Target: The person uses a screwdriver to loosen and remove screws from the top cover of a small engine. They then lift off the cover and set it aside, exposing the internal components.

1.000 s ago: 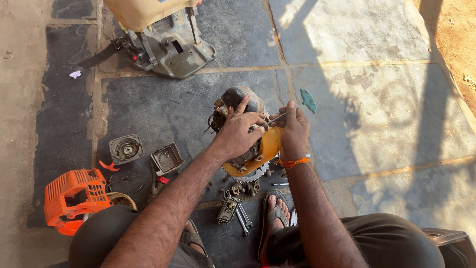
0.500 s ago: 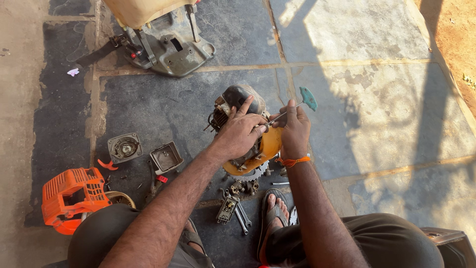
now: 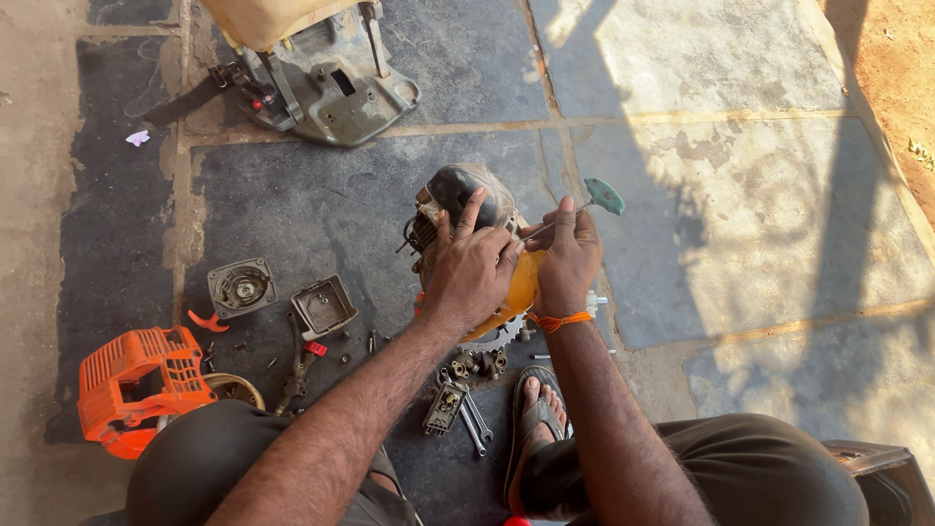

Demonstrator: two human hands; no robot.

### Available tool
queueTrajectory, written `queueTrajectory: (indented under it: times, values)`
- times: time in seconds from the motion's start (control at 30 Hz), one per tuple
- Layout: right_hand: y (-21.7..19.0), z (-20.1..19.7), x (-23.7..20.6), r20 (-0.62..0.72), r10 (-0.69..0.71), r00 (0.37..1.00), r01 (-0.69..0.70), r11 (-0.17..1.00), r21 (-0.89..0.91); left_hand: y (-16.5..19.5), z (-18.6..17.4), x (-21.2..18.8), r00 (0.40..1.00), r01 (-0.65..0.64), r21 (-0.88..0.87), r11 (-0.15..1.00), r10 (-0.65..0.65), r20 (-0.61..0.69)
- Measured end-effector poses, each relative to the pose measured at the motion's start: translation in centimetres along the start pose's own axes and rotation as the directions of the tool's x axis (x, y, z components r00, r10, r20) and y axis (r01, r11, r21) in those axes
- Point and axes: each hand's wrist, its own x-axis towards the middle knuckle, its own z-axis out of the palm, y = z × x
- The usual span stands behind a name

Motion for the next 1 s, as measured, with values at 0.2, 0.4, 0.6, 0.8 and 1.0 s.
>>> queueTrajectory:
  times: [0.2, 0.4, 0.6, 0.8, 1.0]
  values:
    - [0.1, -1.0, 0.4, 0.03, 0.058, 0.998, -0.061, 0.995, 0.075, -0.8, -0.3, 0.5, 0.99, -0.014, -0.088, 0.996, 0.026, 0.141]
    - [-1.7, -1.6, 0.2, 0.191, 0.094, 0.977, -0.098, 0.995, 0.009, -1.4, -0.5, -0.2, 0.994, -0.051, -0.029, 0.998, 0.053, 0.1]
    - [-6.7, -4.0, -0.4, 0.312, 0.26, 0.914, -0.286, 0.958, 0.038, -2.3, -1.5, -0.9, 0.99, -0.039, -0.093, 0.995, 0.051, 0.131]
    - [-12.6, -4.1, -1.9, 0.336, 0.31, 0.889, -0.096, 0.845, -0.526, -3.7, -3.5, -0.8, 0.992, 0.007, -0.196, 0.981, 0.018, 0.125]
    - [-19.1, -4.1, -4.6, 0.577, 0.316, 0.753, 0.259, 0.664, -0.702, -3.5, -5.1, -1.3, 0.979, -0.01, -0.081, 0.997, 0.026, 0.204]
